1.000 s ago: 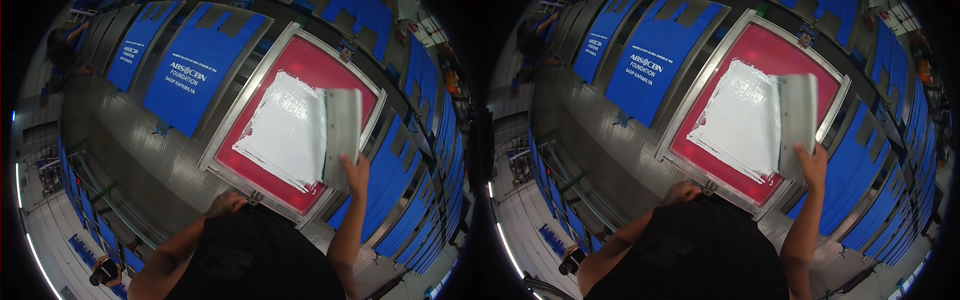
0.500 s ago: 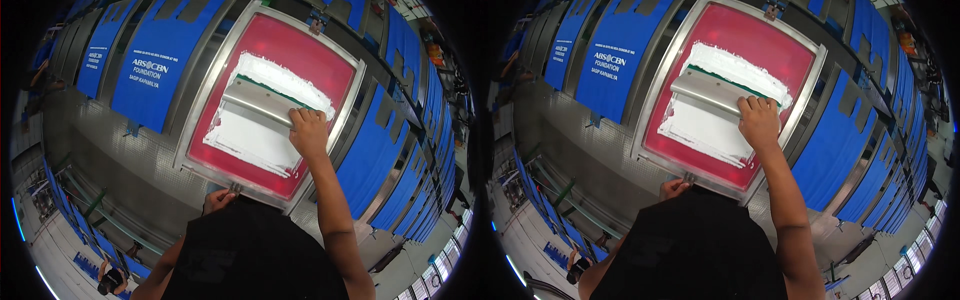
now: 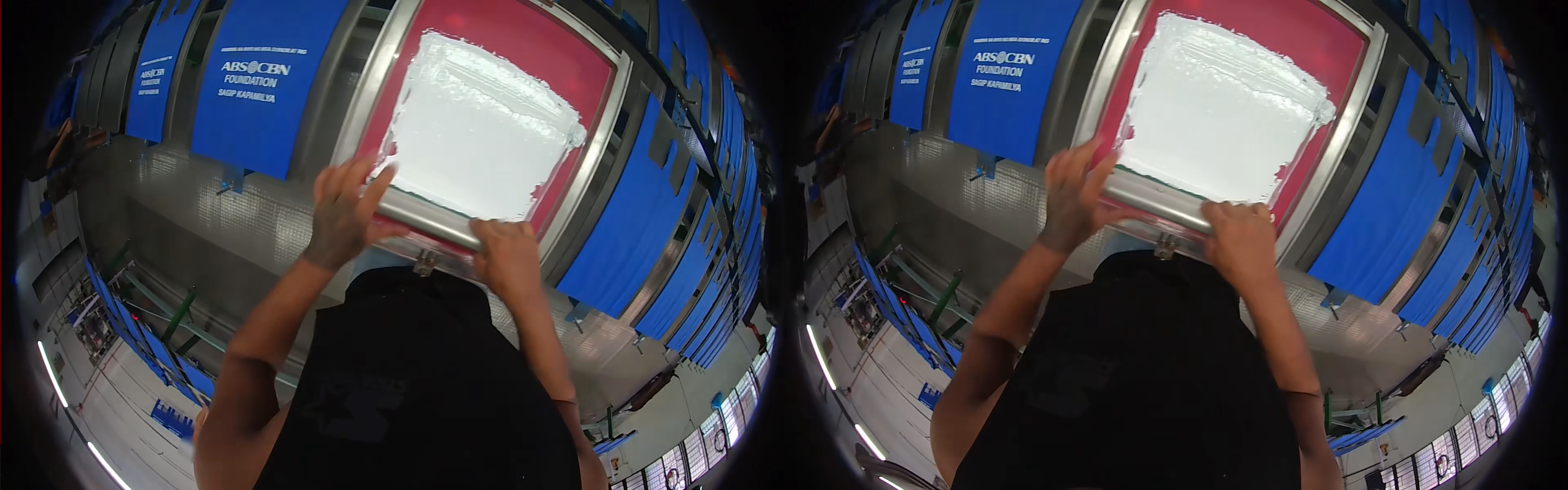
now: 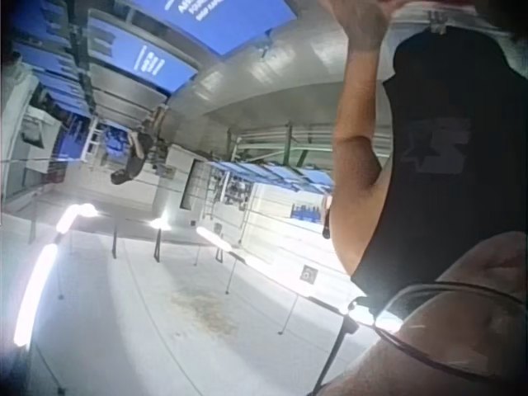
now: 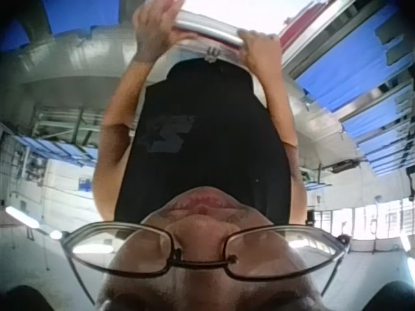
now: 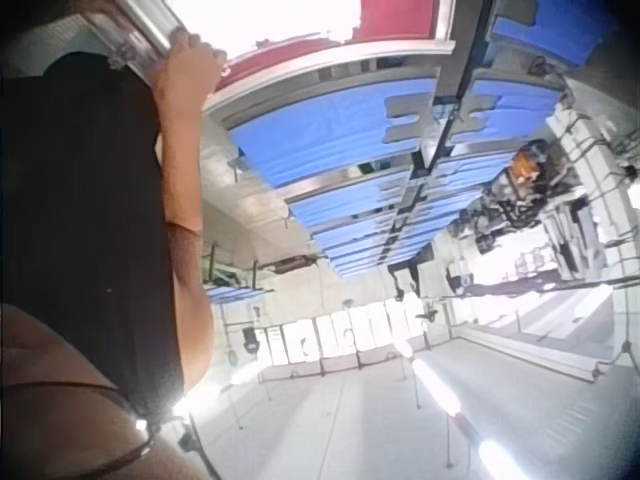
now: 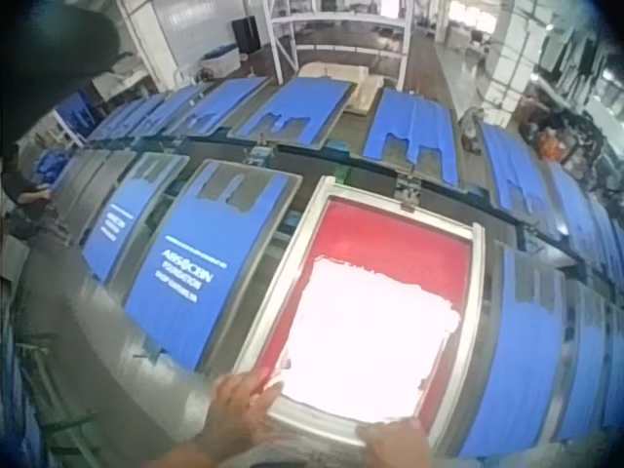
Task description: The person uses a squeegee to spread white ink across a red screen printing frame. They repeatedly pull the ink from the bottom to the top of the frame, ensuring even coverage over the mesh. The person works in a factory setting with blue tote bags visible in the background.
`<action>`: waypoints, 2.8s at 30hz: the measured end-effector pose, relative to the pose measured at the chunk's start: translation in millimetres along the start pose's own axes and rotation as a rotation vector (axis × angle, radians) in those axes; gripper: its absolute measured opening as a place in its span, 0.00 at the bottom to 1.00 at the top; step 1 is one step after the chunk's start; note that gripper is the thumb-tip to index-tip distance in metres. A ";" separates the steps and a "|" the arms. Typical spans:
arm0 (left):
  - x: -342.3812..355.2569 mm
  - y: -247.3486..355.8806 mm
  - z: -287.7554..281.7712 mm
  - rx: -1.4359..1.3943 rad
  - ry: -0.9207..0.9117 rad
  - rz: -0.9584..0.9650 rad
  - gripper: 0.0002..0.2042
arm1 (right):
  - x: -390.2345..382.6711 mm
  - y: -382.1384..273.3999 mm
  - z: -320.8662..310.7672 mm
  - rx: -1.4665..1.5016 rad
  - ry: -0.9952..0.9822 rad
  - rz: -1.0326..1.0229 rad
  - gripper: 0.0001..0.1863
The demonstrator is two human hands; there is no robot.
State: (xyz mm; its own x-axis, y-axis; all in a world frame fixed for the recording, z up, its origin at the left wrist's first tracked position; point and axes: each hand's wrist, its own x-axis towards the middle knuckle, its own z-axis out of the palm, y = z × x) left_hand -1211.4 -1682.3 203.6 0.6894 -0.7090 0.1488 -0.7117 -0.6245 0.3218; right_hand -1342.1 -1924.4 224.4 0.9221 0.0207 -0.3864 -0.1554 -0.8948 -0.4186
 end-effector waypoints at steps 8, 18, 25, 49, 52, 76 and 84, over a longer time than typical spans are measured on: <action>-3.3 -32.8 50.3 -0.010 -0.158 0.261 0.08 | -58.5 43.2 47.0 0.013 0.385 0.261 0.16; 9.2 -44.0 67.9 -0.075 -0.035 0.234 0.05 | -40.1 56.8 79.8 -0.103 0.561 0.342 0.19; 247.8 -49.7 68.7 -0.240 -0.273 0.047 0.12 | 98.4 143.9 -75.1 -0.200 0.474 0.438 0.23; 86.8 -75.0 59.3 -0.115 -0.145 0.294 0.09 | 10.5 69.1 -15.5 -0.209 0.567 0.303 0.26; -3.7 -34.3 46.7 -0.208 -0.133 0.169 0.11 | -39.6 41.2 39.2 -0.065 0.485 0.341 0.23; 269.4 -69.1 59.8 -0.218 0.105 0.133 0.25 | 145.7 178.8 -142.1 0.084 0.120 0.478 0.36; -36.2 -11.4 62.6 -0.639 -1.175 -0.041 0.21 | 192.6 166.5 -151.2 -0.154 0.099 0.105 0.36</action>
State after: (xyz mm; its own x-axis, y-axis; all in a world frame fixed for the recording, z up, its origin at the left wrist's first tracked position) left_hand -1236.7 -1670.0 135.9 -0.0458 -0.7542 -0.6551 -0.2830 -0.6191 0.7326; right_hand -1136.8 -2136.9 204.5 0.9351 -0.1137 -0.3357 -0.2038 -0.9473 -0.2470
